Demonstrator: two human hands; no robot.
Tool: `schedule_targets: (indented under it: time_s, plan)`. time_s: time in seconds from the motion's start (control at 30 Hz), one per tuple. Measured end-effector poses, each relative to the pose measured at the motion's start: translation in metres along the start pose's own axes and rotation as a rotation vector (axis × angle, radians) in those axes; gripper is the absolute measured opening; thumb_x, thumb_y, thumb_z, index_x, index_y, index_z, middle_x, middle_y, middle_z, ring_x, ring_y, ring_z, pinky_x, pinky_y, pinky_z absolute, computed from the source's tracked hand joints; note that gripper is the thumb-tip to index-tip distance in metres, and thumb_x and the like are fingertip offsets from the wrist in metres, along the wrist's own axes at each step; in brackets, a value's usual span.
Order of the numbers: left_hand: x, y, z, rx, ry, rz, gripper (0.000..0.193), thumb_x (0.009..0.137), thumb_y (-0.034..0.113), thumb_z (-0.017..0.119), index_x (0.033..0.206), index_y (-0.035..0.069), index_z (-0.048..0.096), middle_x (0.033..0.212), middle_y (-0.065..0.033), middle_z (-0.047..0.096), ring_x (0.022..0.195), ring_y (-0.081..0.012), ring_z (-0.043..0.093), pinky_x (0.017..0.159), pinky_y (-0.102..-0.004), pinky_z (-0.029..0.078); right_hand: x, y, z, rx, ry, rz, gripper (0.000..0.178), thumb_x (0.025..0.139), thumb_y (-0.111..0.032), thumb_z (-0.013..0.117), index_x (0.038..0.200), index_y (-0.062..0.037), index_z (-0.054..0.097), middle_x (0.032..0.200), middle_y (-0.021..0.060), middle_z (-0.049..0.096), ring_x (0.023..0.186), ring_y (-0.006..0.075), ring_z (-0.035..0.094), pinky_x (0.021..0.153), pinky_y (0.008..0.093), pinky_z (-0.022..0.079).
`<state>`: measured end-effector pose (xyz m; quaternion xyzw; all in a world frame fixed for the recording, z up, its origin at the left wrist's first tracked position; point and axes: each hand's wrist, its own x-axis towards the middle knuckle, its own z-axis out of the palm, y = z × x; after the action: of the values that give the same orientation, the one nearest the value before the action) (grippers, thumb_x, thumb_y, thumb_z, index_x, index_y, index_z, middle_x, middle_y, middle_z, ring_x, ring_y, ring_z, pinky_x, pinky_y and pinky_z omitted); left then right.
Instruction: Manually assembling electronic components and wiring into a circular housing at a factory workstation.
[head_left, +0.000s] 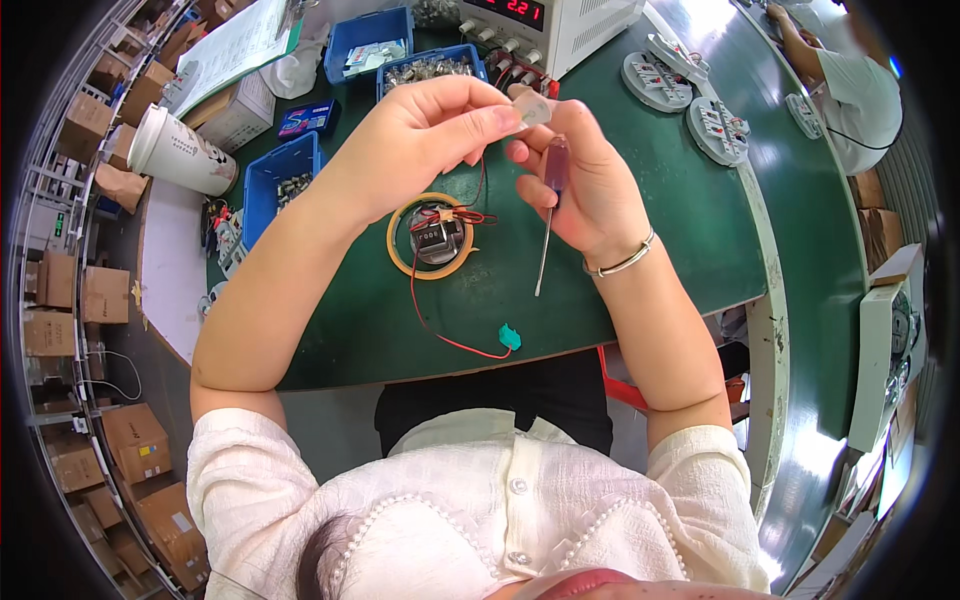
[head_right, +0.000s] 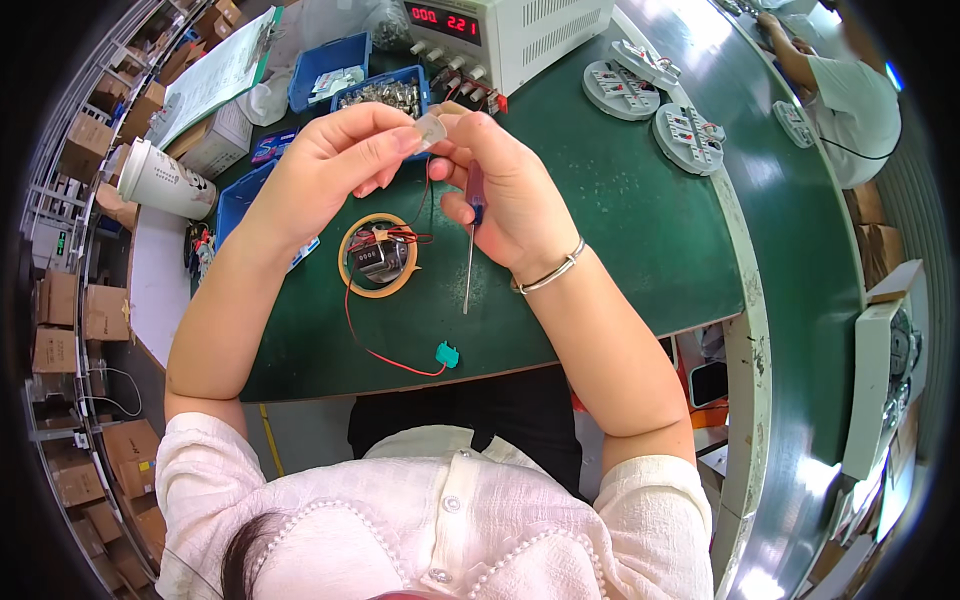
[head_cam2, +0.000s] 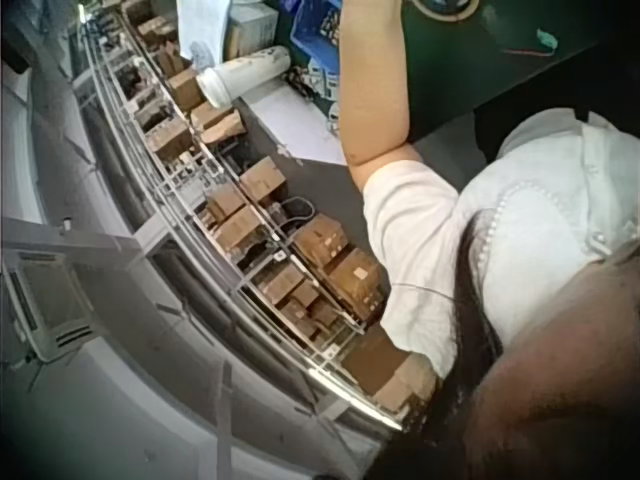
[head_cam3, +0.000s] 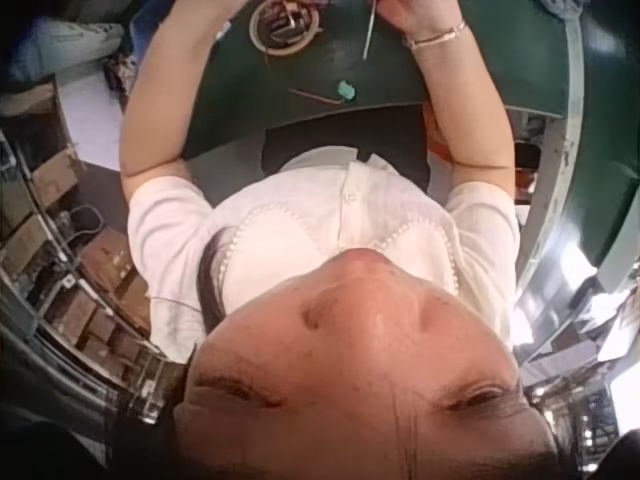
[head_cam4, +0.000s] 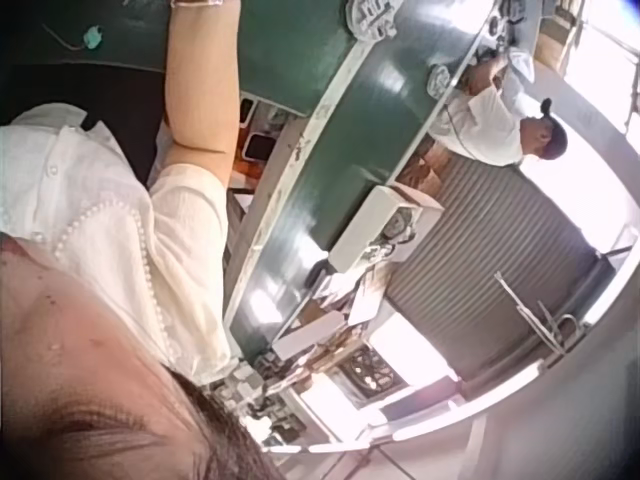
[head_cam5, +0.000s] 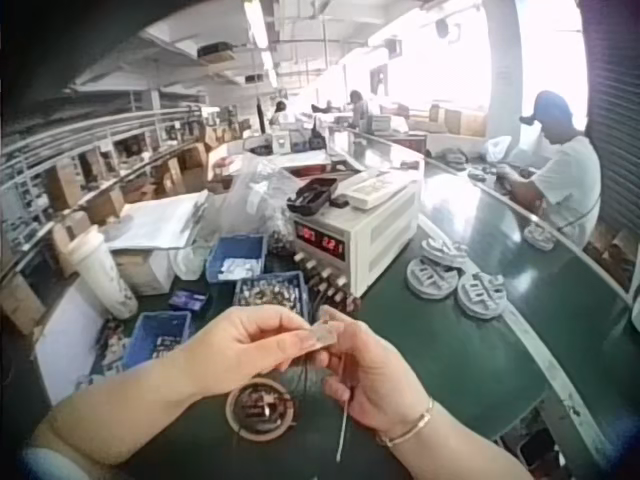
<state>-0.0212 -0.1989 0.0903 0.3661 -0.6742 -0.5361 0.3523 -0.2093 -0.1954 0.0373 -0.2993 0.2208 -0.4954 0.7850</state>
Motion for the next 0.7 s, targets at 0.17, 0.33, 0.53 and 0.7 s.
schedule_targets:
  time_s: [0.17,0.33,0.53,0.7]
  plan:
    - [-0.004,-0.002,0.000,0.049,0.010,-0.009,0.018,0.096,0.022,0.064,0.097,0.005,0.069,0.075,0.0036,0.060,0.065,-0.0030,0.047,0.061,-0.0192,0.040,-0.001,0.000,0.005,0.014,0.067,-0.070,0.038,0.095,-0.021,0.058,0.127,-0.0003,0.052,0.094,0.0041,0.062,0.076,0.0078,0.054,0.045,0.0200,0.035]
    - [-0.004,-0.010,-0.018,0.100,-0.028,-0.084,0.018,0.095,0.024,0.064,0.092,0.006,0.068,0.072,0.0047,0.058,0.065,-0.0031,0.047,0.060,-0.0193,0.039,0.004,-0.001,0.000,-0.070,0.184,-0.264,0.051,0.092,-0.011,0.062,0.137,0.0021,0.044,0.093,0.0021,0.059,0.072,0.0061,0.051,0.045,0.0199,0.034]
    - [0.043,-0.047,-0.129,0.992,0.677,0.035,0.029,0.091,0.032,0.064,0.094,0.003,0.066,0.075,-0.0047,0.066,0.066,-0.0121,0.059,0.062,-0.0266,0.045,0.007,-0.006,0.000,-0.162,0.266,-0.471,0.058,0.089,-0.006,0.064,0.140,0.0057,0.039,0.097,0.0023,0.058,0.071,0.0051,0.050,0.045,0.0198,0.035]
    - [0.072,-0.085,-0.168,1.483,0.673,0.006,0.038,0.089,0.040,0.065,0.097,0.003,0.069,0.082,-0.0107,0.070,0.072,-0.0179,0.064,0.066,-0.0291,0.048,0.007,0.000,0.002,-0.209,0.254,-0.361,0.062,0.089,-0.008,0.065,0.142,0.0072,0.037,0.098,0.0023,0.059,0.071,0.0045,0.050,0.045,0.0193,0.035]
